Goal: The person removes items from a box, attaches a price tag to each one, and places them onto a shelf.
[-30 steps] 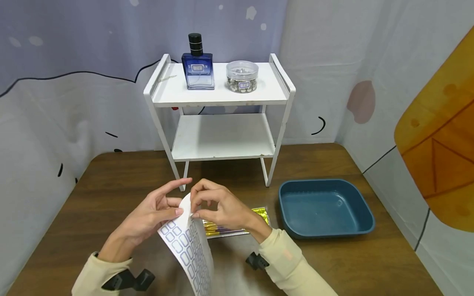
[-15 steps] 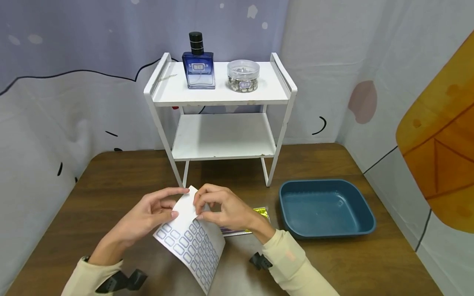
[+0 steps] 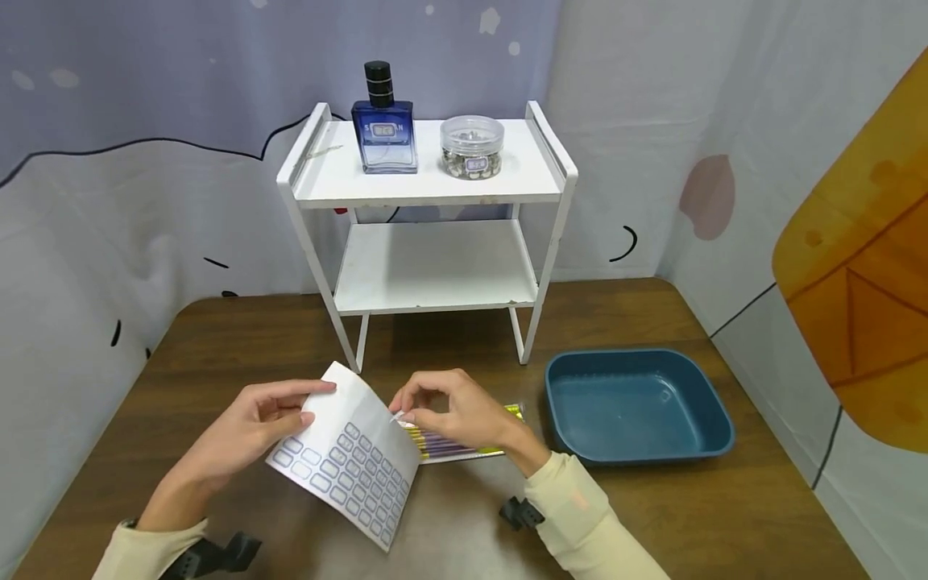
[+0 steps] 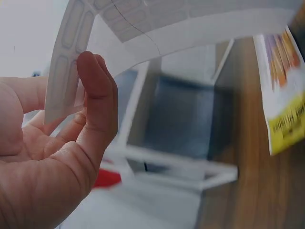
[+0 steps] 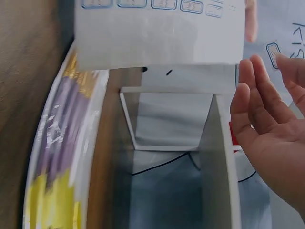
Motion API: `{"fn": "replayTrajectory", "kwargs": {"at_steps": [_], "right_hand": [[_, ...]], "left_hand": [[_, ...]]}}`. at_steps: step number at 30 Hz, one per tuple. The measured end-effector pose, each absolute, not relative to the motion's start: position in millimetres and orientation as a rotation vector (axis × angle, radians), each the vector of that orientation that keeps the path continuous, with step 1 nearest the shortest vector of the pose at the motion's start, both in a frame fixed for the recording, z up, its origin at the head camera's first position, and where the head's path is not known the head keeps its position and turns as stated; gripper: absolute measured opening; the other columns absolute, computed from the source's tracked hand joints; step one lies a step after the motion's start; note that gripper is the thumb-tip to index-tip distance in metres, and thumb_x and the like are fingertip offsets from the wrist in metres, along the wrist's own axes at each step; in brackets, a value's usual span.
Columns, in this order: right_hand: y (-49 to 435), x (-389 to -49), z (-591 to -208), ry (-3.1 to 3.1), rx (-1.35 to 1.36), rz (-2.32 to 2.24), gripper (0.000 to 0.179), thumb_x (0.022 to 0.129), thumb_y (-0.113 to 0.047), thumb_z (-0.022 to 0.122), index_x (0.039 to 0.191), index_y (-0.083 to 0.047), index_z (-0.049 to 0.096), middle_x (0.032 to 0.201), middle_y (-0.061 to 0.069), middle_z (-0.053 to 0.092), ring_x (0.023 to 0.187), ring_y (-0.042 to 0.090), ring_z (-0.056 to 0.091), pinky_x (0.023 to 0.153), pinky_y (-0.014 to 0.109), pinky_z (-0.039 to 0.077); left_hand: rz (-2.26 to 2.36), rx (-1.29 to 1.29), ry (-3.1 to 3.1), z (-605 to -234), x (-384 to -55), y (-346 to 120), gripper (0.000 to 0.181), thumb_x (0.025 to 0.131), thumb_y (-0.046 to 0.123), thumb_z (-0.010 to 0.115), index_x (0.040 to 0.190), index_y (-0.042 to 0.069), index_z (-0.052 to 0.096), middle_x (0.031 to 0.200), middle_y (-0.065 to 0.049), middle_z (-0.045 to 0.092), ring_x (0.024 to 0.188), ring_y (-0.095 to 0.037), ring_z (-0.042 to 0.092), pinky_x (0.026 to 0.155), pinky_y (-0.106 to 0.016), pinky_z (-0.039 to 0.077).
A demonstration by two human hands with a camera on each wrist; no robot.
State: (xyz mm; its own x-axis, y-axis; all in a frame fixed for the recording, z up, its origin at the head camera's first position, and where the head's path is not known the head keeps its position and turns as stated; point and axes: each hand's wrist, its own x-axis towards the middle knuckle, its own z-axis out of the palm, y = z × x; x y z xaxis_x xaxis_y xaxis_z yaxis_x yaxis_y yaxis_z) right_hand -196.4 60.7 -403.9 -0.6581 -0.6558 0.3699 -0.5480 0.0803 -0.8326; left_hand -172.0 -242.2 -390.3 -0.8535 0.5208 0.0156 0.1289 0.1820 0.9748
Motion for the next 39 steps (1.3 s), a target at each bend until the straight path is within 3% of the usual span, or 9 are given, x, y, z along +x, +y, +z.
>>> {"fn": "replayTrajectory", "kwargs": {"at_steps": [10,14,18,22,27,30,35,39], "right_hand": [[80.4,-201.1,-421.5,2.068,-1.04,-1.863,0.008,0.09,0.006,0.064,0.086,0.004,0.058,0.097,0.028,0.069,0.089,0.012,0.068,0.081,0.024,0.056],[86.0,-201.5,-426.5,2.019,-0.993,-1.888,0.011,0.089,0.007,0.066,0.085,0.006,0.056,0.099,0.032,0.069,0.089,0.01,0.068,0.081,0.023,0.055],[89.9,-201.6,-429.1,1.991,-0.947,-1.922,0.012,0.086,0.007,0.068,0.084,0.007,0.057,0.095,0.032,0.07,0.082,0.009,0.069,0.075,0.021,0.055],[93.4,-200.3,-430.8,2.0,-0.895,-1.949,0.013,0.085,0.006,0.071,0.084,0.006,0.058,0.088,0.021,0.071,0.076,0.009,0.068,0.07,0.021,0.055],[98.8,-197.8,-434.4,2.055,-0.868,-1.947,0.012,0.085,0.006,0.071,0.089,0.007,0.059,0.088,0.014,0.069,0.076,0.008,0.066,0.069,0.02,0.055],[102.5,-197.1,-437.2,2.092,-0.85,-1.936,0.012,0.087,0.006,0.07,0.092,0.007,0.059,0.089,0.016,0.066,0.077,0.009,0.065,0.071,0.021,0.055],[109.2,-195.1,-439.3,2.175,-0.778,-1.895,0.013,0.089,0.002,0.068,0.1,0.005,0.061,0.091,0.014,0.063,0.08,0.011,0.06,0.072,0.021,0.052],[115.6,-192.1,-440.2,2.216,-0.72,-1.867,0.014,0.091,0.0,0.066,0.105,0.005,0.065,0.097,0.018,0.063,0.08,0.011,0.058,0.071,0.02,0.051]], "left_hand": [[1.695,0.268,2.328,-434.3,-177.5,-309.8,0.042,0.097,0.002,0.06,0.136,0.016,0.062,0.1,0.012,0.073,0.08,-0.011,0.07,0.064,-0.031,0.058],[1.679,0.136,2.303,-452.8,-180.8,-328.5,0.041,0.097,0.004,0.06,0.135,0.017,0.063,0.101,0.013,0.072,0.083,-0.01,0.068,0.067,-0.03,0.058],[1.567,-0.015,2.347,-464.0,-183.5,-340.6,0.045,0.096,0.003,0.06,0.141,0.005,0.055,0.106,0.005,0.069,0.085,-0.01,0.065,0.069,-0.031,0.057],[1.381,-0.115,2.439,-469.5,-185.8,-349.7,0.052,0.095,0.003,0.058,0.144,-0.008,0.043,0.102,-0.002,0.066,0.082,-0.008,0.058,0.068,-0.028,0.052],[1.26,-0.164,2.497,-475.2,-188.7,-356.9,0.051,0.095,0.003,0.057,0.143,-0.011,0.043,0.087,-0.002,0.057,0.077,-0.011,0.051,0.065,-0.027,0.044],[1.2,-0.164,2.536,-477.8,-190.2,-359.2,0.05,0.095,0.003,0.056,0.141,-0.012,0.044,0.088,-0.004,0.059,0.078,-0.012,0.052,0.065,-0.027,0.044],[1.047,-0.164,2.689,-478.0,-192.1,-362.2,0.047,0.092,0.003,0.058,0.134,-0.014,0.05,0.101,-0.023,0.064,0.083,-0.019,0.052,0.065,-0.025,0.041],[0.891,-0.205,2.805,-475.3,-193.0,-364.5,0.047,0.089,0.009,0.061,0.129,-0.014,0.053,0.103,-0.032,0.061,0.085,-0.033,0.056,0.066,-0.032,0.042]]}}
